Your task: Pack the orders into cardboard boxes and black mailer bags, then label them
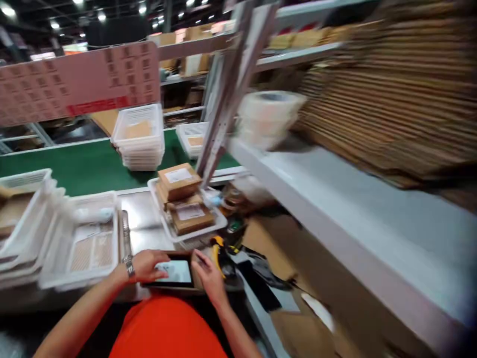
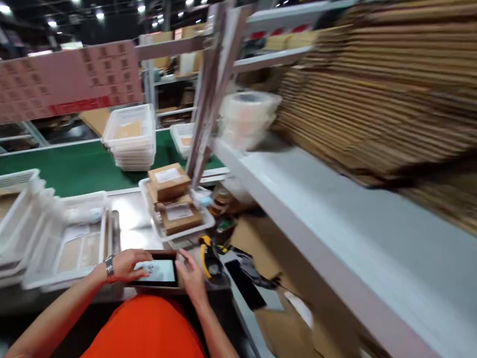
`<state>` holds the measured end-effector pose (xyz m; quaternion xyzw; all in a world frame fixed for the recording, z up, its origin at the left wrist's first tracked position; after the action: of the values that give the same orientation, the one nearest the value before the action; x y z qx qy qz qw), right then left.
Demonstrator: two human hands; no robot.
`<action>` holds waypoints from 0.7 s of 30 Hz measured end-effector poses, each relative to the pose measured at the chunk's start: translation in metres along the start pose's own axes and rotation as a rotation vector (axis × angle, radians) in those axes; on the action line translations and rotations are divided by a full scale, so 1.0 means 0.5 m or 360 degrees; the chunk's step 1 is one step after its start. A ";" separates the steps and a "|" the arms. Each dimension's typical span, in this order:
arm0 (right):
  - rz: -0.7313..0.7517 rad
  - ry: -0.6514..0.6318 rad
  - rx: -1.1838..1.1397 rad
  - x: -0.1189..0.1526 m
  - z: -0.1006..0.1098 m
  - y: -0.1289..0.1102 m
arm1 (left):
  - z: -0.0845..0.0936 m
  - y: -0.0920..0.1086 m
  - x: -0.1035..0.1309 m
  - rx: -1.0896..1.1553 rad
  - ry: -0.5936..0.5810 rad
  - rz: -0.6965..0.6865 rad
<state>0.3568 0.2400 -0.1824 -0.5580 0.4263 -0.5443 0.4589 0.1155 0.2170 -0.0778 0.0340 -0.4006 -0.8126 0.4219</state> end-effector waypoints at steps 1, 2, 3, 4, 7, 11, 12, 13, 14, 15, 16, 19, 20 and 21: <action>-0.0018 -0.0027 0.0036 -0.013 0.001 0.006 | 0.052 -0.026 0.020 0.0004 0.0162 0.0009; -0.0031 -0.0022 0.0054 -0.023 0.007 0.012 | 0.110 -0.062 0.047 -0.0038 0.0373 0.0100; -0.0068 -0.0012 0.0071 -0.029 0.013 0.018 | 0.165 -0.106 0.079 -0.0101 0.0565 0.0250; -0.0098 0.0010 0.0094 -0.030 0.022 0.021 | 0.209 -0.154 0.112 -0.0168 0.0670 0.0452; -0.0162 0.0158 0.0179 -0.016 0.056 0.010 | 0.300 -0.301 0.209 -0.0292 0.0767 0.1053; -0.0179 0.0304 0.0206 0.001 0.076 -0.026 | 0.337 -0.443 0.295 -0.0294 0.0783 0.1361; -0.0171 0.0329 0.0211 0.004 0.077 -0.034 | 0.337 -0.468 0.309 -0.0297 0.0788 0.1404; -0.0161 0.0354 0.0223 0.006 0.076 -0.042 | 0.336 -0.489 0.321 -0.0299 0.0796 0.1436; -0.0152 0.0376 0.0243 0.009 0.075 -0.049 | 0.335 -0.506 0.329 -0.0294 0.0803 0.1460; -0.0145 0.0392 0.0264 0.012 0.073 -0.055 | 0.334 -0.521 0.336 -0.0281 0.0809 0.1479; -0.0135 0.0398 0.0281 0.014 0.069 -0.060 | 0.335 -0.534 0.341 -0.0259 0.0818 0.1492; -0.0105 0.0390 0.0332 0.018 0.052 -0.081 | 0.347 -0.555 0.349 -0.0163 0.0901 0.1480; -0.0088 0.0374 0.0355 0.016 0.042 -0.092 | 0.354 -0.555 0.350 -0.0127 0.0960 0.1458; -0.0055 0.0356 0.0389 0.014 0.028 -0.107 | 0.360 -0.551 0.351 -0.0091 0.1024 0.1433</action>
<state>0.3697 0.2456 -0.1284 -0.4412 0.3958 -0.6586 0.4636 -0.2493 0.2929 -0.0934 0.0944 -0.2043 -0.5110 0.8296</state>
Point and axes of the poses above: each hand's wrist, its own x-axis away from the middle knuckle, its own z-axis out of the back of the hand, y = z × x, the point moved 7 cm from there along -x, towards the middle knuckle, and after that the axes turned 9 degrees about -y, right-handed, at the moved point
